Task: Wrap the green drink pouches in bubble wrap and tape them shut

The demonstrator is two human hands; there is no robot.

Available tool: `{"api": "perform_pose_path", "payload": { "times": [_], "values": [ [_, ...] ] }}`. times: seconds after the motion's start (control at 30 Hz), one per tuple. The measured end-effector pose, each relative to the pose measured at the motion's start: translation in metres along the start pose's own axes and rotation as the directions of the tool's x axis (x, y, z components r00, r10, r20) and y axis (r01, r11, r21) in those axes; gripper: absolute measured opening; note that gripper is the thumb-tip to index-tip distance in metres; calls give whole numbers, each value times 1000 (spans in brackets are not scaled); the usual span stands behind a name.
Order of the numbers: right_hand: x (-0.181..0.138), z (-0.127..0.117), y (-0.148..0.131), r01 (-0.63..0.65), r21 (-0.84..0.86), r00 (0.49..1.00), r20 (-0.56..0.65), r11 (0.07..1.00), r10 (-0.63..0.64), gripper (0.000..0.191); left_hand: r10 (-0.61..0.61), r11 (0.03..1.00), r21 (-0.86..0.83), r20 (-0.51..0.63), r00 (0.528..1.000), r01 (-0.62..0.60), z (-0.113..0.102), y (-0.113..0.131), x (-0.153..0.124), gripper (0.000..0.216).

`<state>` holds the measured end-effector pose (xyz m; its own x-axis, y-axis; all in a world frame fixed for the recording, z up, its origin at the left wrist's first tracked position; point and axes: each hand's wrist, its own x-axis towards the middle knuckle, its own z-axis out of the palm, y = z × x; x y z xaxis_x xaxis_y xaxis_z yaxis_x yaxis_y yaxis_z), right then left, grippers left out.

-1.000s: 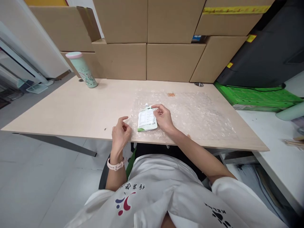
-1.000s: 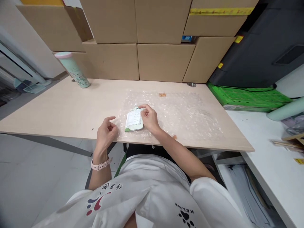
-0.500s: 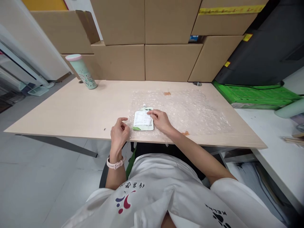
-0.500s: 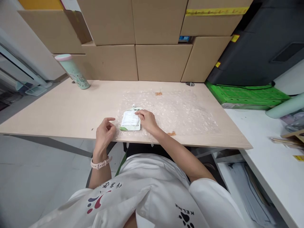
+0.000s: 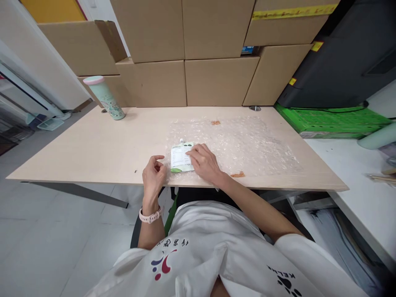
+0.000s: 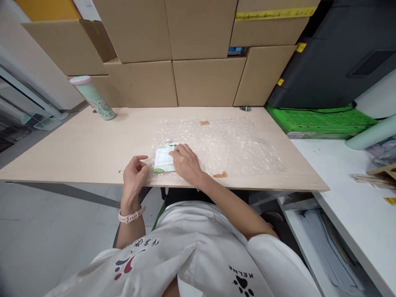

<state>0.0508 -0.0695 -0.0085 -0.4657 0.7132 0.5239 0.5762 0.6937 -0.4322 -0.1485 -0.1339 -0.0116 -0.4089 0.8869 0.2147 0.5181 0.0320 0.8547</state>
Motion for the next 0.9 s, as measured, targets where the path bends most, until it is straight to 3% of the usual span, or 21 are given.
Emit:
{"api": "perform_pose_path", "payload": {
  "times": [0.1, 0.2, 0.37, 0.53, 0.77, 0.9],
  "values": [
    [-16, -5, -27, 102, 50, 990, 97, 994, -106, 30, 21, 977, -212, -13, 1000, -24, 3, -2, 2, 25],
    [-22, -6, -42, 38, 77, 993, 106, 996, -46, 32, 94, 933, -351, 17, 995, -82, 6, -5, 6, 39],
    [-24, 0, -37, -59, 192, 995, 93, 980, 41, 37, 239, 890, -416, 71, 968, -190, 23, -3, 13, 53],
    [-48, 6, -23, -200, 286, 980, 38, 937, 197, 44, 226, 852, -503, 106, 968, -144, 65, 15, 8, 47],
    [-66, -42, 23, -376, 391, 919, 39, 840, 393, 35, 170, 825, -564, 186, 968, -37, 92, 43, 1, 40],
    [-75, -72, 34, -417, 295, 876, -120, 860, 466, 23, 220, 854, -520, 315, 923, -26, 115, 73, -15, 36]
  ]
}}
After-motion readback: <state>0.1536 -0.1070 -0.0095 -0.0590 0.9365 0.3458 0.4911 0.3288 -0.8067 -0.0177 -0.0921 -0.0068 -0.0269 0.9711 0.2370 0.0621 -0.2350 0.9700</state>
